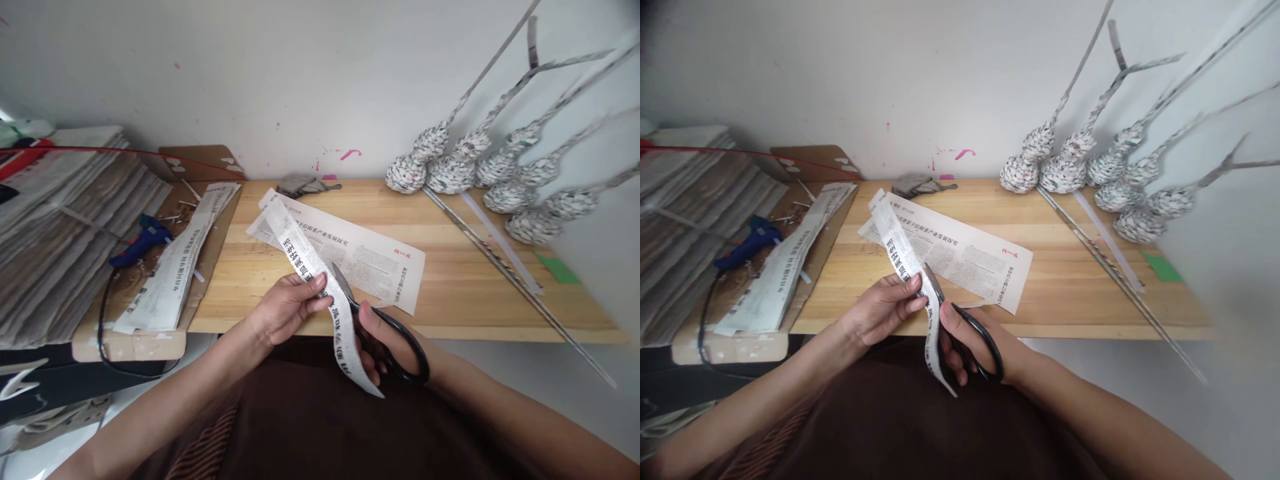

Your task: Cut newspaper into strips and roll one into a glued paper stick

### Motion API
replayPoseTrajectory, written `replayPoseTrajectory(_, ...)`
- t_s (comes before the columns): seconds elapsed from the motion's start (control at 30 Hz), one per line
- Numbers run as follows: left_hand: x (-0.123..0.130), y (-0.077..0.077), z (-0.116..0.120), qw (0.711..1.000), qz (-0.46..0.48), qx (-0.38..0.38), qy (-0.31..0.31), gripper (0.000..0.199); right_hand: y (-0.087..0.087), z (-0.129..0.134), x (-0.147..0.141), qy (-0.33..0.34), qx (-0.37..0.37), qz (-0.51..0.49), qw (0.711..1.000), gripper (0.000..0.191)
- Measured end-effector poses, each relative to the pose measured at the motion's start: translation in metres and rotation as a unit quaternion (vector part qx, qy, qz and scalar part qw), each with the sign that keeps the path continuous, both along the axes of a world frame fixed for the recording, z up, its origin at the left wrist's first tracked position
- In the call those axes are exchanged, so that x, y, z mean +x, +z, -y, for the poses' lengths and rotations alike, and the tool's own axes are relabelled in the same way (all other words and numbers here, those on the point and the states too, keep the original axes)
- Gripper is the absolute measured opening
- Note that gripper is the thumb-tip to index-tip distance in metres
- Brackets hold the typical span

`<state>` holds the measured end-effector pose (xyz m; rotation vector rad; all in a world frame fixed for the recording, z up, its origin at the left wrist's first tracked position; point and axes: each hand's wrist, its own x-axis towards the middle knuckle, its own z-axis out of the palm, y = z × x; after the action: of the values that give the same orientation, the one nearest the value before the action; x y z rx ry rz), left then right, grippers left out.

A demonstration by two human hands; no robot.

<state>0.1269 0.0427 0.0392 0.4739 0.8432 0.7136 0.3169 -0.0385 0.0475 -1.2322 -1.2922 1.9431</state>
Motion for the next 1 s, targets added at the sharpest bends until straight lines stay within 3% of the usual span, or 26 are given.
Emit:
replayPoseTrajectory(0.37, 0.0, -0.002, -0.001, 1.0, 0.006, 0.006, 0.011, 0.005, -0.004, 0.002, -0.004, -0.044, -0.009, 0.017, 0.999, 0.07)
replayPoseTrajectory(0.57, -0.003, 0.002, -0.005, 1.0, 0.011, 0.004, 0.014, 0.022, -0.003, 0.002, -0.003, -0.039, -0.017, 0.009, 0.999, 0.069)
replayPoseTrajectory(0.73, -0.002, -0.001, -0.007, 0.998, 0.003, 0.007, 0.058, 0.007, -0.006, 0.0, -0.002, -0.026, -0.045, -0.028, 0.998, 0.07)
replayPoseTrajectory(0.9, 0.002, -0.001, -0.001, 1.0, 0.001, 0.0, 0.008, 0.007, -0.015, -0.002, -0.003, -0.018, -0.018, -0.053, 0.998, 0.072)
replayPoseTrajectory(1.0, 0.003, -0.002, 0.001, 1.0, 0.007, 0.0, 0.01, 0.008, -0.02, -0.002, -0.004, -0.019, -0.022, -0.062, 0.998, 0.075)
